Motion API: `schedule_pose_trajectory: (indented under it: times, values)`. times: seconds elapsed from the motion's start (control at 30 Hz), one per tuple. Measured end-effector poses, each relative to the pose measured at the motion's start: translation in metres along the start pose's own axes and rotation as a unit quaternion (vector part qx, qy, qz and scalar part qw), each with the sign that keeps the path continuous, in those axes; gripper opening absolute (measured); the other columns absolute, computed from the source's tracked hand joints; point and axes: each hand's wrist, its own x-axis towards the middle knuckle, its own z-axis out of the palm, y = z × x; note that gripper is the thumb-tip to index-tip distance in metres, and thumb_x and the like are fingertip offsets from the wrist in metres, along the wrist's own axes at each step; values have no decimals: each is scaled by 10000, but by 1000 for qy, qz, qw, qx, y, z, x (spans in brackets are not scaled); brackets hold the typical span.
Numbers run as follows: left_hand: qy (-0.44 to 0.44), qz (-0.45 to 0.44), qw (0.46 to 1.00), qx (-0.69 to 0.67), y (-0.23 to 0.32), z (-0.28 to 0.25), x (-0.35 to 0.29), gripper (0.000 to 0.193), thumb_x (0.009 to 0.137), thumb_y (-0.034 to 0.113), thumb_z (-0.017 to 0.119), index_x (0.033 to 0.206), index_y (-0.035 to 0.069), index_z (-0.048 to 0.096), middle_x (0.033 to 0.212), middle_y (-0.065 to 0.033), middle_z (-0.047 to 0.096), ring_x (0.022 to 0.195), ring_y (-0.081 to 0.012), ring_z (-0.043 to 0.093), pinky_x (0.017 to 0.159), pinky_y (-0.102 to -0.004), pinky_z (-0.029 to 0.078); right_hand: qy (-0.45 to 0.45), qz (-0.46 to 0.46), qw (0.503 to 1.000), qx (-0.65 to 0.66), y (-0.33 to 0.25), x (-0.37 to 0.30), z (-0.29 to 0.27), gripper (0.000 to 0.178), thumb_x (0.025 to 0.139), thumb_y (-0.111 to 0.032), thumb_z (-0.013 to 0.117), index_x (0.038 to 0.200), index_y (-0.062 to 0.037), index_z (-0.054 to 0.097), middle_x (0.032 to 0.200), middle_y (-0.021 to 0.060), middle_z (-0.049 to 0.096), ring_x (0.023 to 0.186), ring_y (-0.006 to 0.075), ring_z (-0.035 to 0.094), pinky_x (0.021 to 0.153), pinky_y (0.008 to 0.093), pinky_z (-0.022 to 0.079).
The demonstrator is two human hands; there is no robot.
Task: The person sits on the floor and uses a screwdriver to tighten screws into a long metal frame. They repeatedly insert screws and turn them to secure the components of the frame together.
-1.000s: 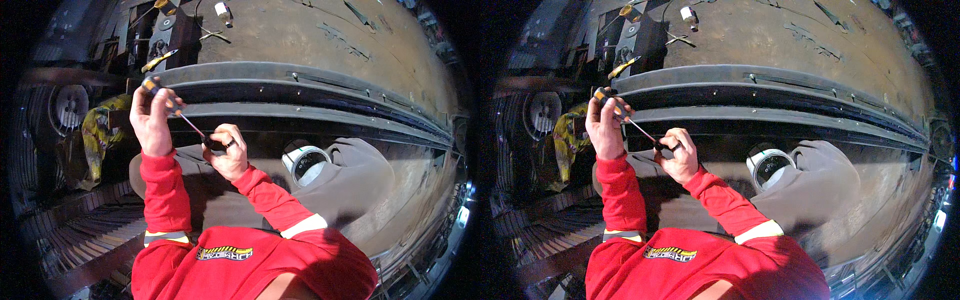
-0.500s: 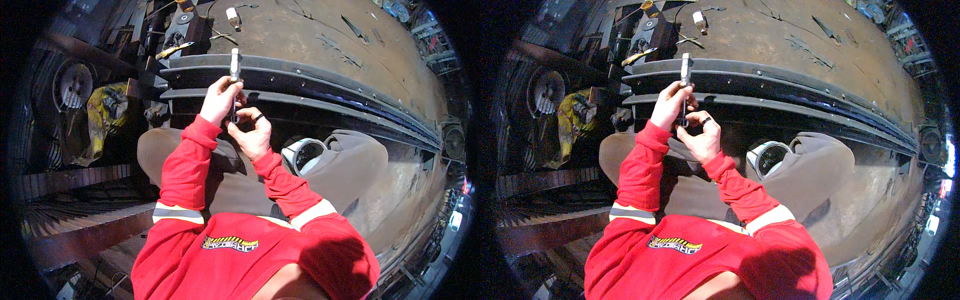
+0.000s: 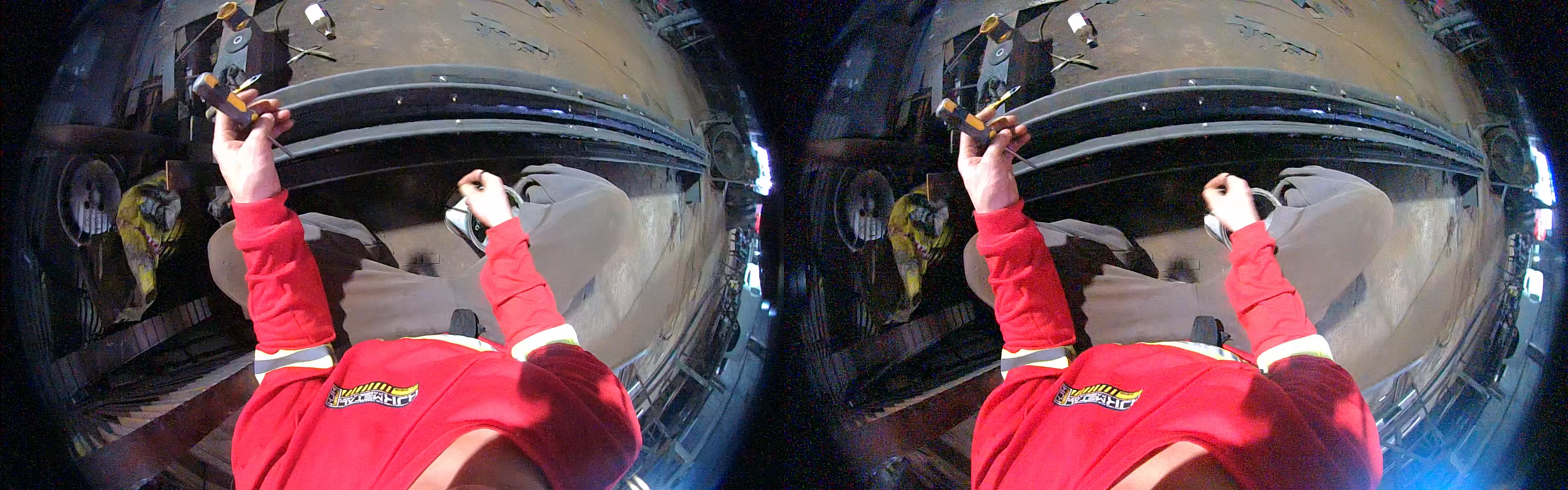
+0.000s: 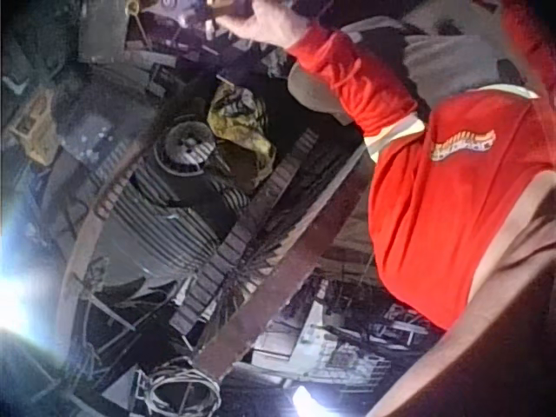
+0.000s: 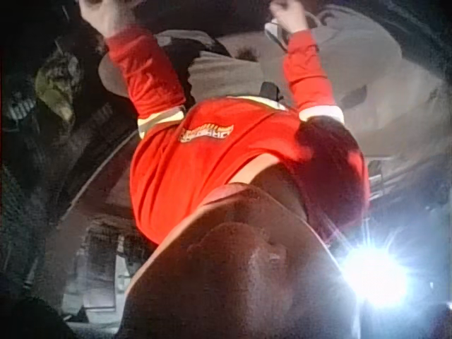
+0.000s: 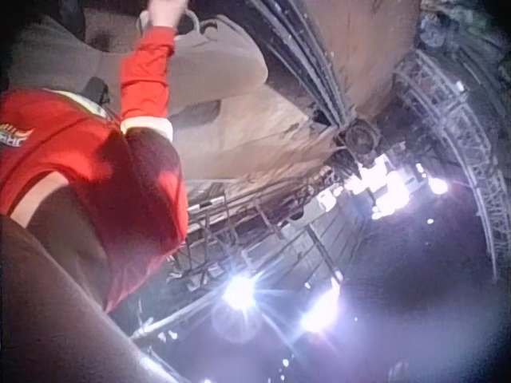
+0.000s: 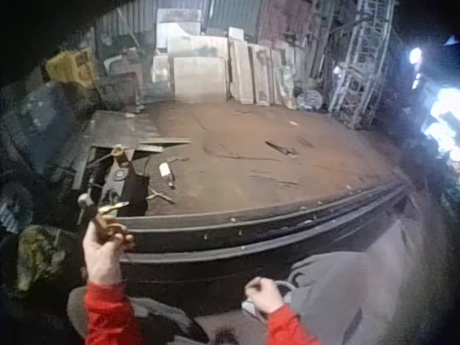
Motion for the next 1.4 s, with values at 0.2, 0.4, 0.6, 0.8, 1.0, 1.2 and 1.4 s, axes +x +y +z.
schedule_pose_trajectory:
  times: [0.2,0.4,0.6,0.8,1.0,1.2,1.4]
  values:
    - [1,-4,999,40,7,30,-2,301,848,45,610,1132,-1,521,819,-86,603,603,-143,562,536,-250,448,-67,181,958,211,3,-5,-10,215,831,-90,506,995,-11,621,715,23,562,571,89,531,484,251,440]
    - [-48,6,995,84,-9,42,-5,200,911,142,597,1083,40,606,838,-18,600,702,-104,557,589,-248,476,9,88,995,-39,42,4,-15,195,836,-73,514,966,-16,648,793,57,611,601,79,536,528,255,435]
    - [-37,75,976,203,-9,44,-4,214,898,163,646,1073,39,636,843,35,566,730,-43,460,645,-185,365,13,-13,1000,3,31,12,13,323,750,-58,599,1071,-18,609,866,117,652,812,195,618,753,308,475]
    - [-39,48,966,252,-17,26,0,213,906,170,636,1066,30,633,805,40,565,690,-45,468,616,-193,375,14,-230,955,-187,-26,32,12,336,719,-18,582,1052,-23,628,935,176,610,898,321,609,814,383,491]
    - [-46,68,938,336,-23,30,3,223,906,193,634,1051,23,628,776,23,575,689,-49,495,612,-197,394,107,-389,854,-329,-28,54,39,253,746,-36,638,998,-58,653,913,102,587,874,282,581,771,385,481]
    - [-67,155,939,299,-30,51,26,385,837,128,675,1131,6,459,768,-108,637,703,-157,653,637,-310,515,170,-438,830,-302,-38,47,41,222,710,-67,667,932,-71,658,871,66,577,847,255,554,740,365,465]
    - [-167,51,949,263,-34,78,69,557,864,28,636,1302,39,293,911,-113,572,728,-178,645,587,-283,562,50,-475,830,-288,-77,70,22,312,702,-145,702,1001,-83,642,978,68,564,972,243,526,846,389,412]
